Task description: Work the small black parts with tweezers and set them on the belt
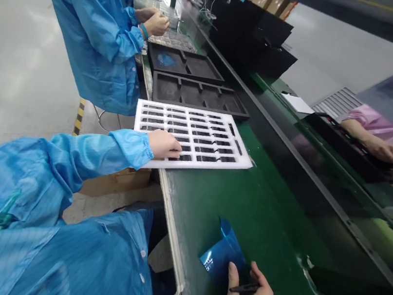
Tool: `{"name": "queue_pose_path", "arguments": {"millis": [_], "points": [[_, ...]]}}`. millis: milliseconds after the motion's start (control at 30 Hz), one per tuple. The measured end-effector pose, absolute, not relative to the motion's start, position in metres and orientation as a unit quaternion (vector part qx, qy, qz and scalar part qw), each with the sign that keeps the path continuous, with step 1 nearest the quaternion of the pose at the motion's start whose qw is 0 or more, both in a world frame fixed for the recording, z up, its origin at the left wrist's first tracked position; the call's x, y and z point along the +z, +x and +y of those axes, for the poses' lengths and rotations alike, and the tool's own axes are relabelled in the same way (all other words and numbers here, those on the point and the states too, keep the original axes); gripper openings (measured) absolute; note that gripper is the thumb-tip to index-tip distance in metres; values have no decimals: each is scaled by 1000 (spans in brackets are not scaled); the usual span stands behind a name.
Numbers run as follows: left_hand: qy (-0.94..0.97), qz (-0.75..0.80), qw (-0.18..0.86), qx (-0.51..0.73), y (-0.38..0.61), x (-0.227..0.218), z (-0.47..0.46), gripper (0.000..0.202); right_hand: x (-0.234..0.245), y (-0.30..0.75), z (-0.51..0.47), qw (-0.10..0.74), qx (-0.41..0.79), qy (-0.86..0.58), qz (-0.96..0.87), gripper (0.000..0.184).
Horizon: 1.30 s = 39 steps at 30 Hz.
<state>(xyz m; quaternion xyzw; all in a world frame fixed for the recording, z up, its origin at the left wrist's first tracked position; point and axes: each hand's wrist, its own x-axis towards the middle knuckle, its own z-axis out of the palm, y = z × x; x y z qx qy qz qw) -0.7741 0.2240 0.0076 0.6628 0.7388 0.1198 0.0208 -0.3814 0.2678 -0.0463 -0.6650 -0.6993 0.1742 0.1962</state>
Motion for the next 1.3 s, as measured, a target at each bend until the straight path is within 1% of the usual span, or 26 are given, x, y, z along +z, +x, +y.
{"name": "queue_pose_path", "arguments": {"millis": [133,233,400,533,667,800,867,933,1000,1067,1133,1167,1200,1300], "points": [[634,772,25,35,-750,14,226,23,-41,-385,264,211,179,-668,-691,62],[600,799,26,-16,-741,20,221,26,-35,-392,259,214,195,-661,-692,59],[588,803,50,-88,-740,29,223,29,-37,-396,255,255,225,-649,-681,52],[603,787,61,-116,-744,34,231,27,-43,-395,255,311,244,-618,-679,49],[610,782,67,-111,-751,34,241,25,-40,-390,248,368,279,-572,-678,43],[604,788,83,-84,-765,42,246,28,-36,-373,228,420,308,-588,-619,39],[591,799,112,-28,-769,52,245,32,-37,-364,216,443,327,-614,-565,38],[572,795,190,67,-764,61,244,37,-39,-358,204,479,341,-632,-505,38],[559,753,308,160,-746,65,245,39,-39,-354,195,520,344,-636,-455,37],[568,681,411,213,-716,58,249,39,-37,-352,186,545,343,-632,-430,36],[597,604,472,235,-679,42,254,38,-33,-349,178,548,339,-632,-431,34],[625,569,475,244,-660,31,256,37,-31,-347,174,545,334,-635,-433,33],[663,538,450,262,-641,19,258,33,-29,-345,171,544,328,-639,-435,32],[787,448,298,302,-596,-15,258,17,-28,-338,162,548,303,-657,-421,31]]}}
